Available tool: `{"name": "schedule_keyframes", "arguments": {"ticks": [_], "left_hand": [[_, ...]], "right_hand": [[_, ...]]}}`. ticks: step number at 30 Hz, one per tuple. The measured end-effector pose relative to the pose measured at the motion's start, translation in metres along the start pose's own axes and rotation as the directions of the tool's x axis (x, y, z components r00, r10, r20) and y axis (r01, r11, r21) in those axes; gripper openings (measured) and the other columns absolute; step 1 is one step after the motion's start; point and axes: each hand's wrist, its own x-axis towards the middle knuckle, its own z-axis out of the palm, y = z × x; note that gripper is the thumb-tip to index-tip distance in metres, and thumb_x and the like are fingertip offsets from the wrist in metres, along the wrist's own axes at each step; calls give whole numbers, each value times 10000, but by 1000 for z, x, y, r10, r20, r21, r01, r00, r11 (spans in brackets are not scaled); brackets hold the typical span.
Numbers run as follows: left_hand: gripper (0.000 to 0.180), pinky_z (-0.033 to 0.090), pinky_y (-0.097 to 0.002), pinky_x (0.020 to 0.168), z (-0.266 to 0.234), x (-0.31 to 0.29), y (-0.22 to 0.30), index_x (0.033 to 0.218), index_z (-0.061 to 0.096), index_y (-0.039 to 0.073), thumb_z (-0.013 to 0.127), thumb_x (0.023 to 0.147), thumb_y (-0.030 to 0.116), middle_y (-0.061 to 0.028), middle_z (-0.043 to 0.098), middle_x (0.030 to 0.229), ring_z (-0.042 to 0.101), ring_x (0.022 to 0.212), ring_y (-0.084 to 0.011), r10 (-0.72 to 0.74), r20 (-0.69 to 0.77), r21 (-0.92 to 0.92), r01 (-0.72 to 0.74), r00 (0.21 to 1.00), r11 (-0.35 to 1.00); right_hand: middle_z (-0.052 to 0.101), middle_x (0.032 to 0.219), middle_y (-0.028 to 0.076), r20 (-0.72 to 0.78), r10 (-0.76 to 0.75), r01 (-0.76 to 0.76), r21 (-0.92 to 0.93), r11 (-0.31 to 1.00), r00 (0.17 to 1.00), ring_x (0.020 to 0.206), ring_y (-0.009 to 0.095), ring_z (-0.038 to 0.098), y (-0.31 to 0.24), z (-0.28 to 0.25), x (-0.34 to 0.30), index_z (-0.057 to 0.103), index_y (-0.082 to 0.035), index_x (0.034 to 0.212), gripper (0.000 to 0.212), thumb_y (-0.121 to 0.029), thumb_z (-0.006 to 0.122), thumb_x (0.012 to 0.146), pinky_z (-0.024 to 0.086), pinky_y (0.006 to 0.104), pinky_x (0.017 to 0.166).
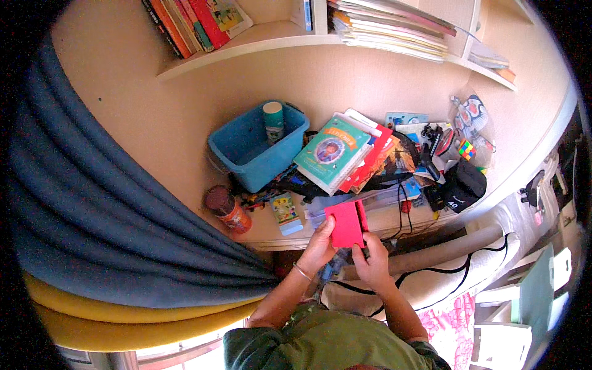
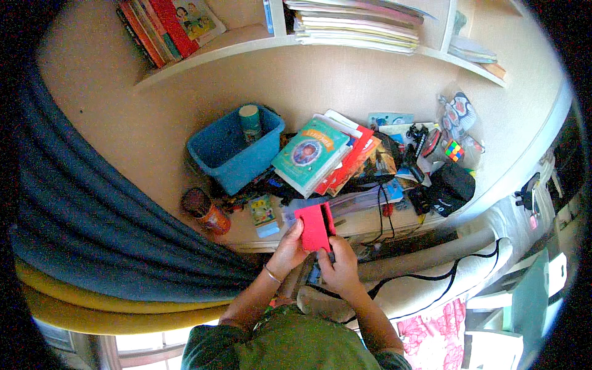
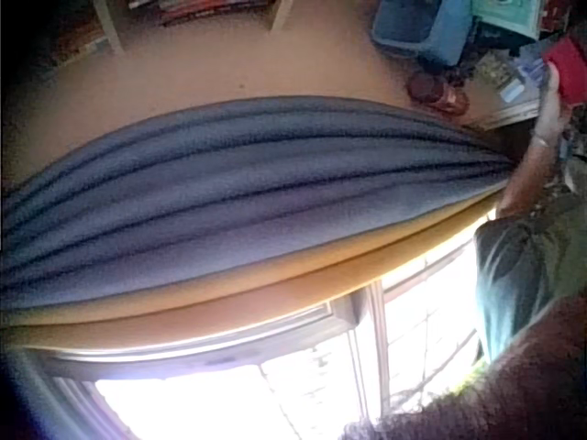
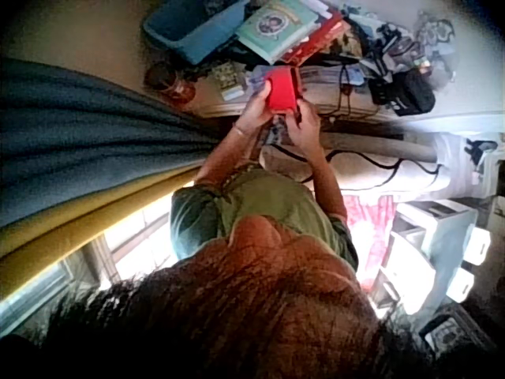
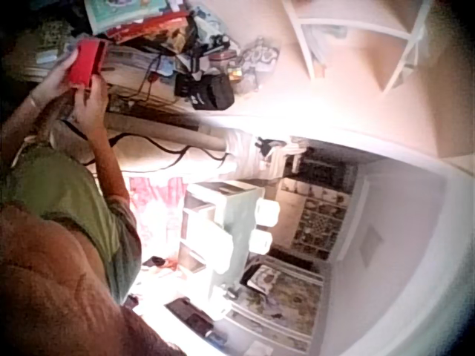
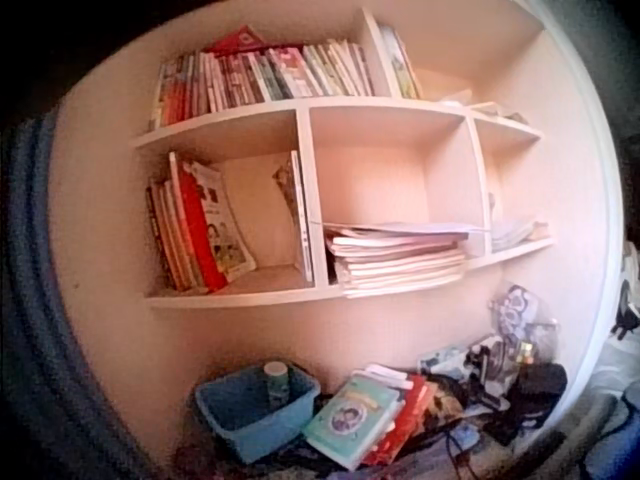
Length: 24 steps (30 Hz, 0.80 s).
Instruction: The person organizes books and various miscellaneous items on a shelving unit by hand, moving a power strip, flipping through a notebook and a children's book, and placing several items into the shelf compartments.
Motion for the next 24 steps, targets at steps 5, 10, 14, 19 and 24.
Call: {"name": "schedule_keyframes", "arguments": {"ticks": [5, 10, 14, 19, 24], "left_hand": [[412, 436, -367, 904, -11, -3, -2, 1214, 468, 98, 475, 905, 370, -28, 555, 1162, 538, 1057, -174, 63, -57, 44, -61, 996, 997], [392, 435, -381, 903, -18, -8, -5, 1220, 464, 118, 502, 900, 341, -33, 540, 1183, 524, 1078, -175, 35, -118, 57, -29, 992, 998], [318, 440, -334, 867, -25, -12, -15, 1142, 502, 98, 525, 901, 304, -30, 551, 1102, 535, 996, -147, 125, -283, 145, -87, 951, 986], [226, 456, -293, 796, -43, -17, -14, 1022, 544, 69, 577, 878, 240, -10, 560, 943, 539, 873, -117, 180, -381, 144, -134, 907, 980], [200, 447, -253, 708, -59, -25, -10, 901, 567, 50, 607, 857, 240, 9, 560, 826, 518, 763, -91, 264, -365, 416, -98, 893, 904]], "right_hand": [[564, 844, 167, 70, 21, -26, 64, 998, 997, 781, 326, 564, 7, 1, 0, 551, -15, 946, 172, -61, 584, 784, 447, 384, 694], [563, 824, 156, 119, 30, -45, 127, 991, 992, 759, 318, 563, 27, 7, -4, 566, -27, 919, 149, -73, 598, 781, 450, 370, 672], [557, 809, 155, 241, -4, 1, 12, 1000, 970, 730, 328, 549, 44, 10, -11, 564, -35, 867, 111, -99, 598, 783, 445, 378, 637], [540, 742, 150, 340, -23, 2, 64, 998, 940, 697, 330, 539, 39, 9, -14, 554, -38, 806, 100, -128, 595, 792, 436, 391, 604], [528, 697, 122, 366, 89, -153, 151, 977, 926, 645, 268, 528, 54, 20, -24, 575, -42, 825, 96, -129, 608, 802, 431, 346, 601]]}}
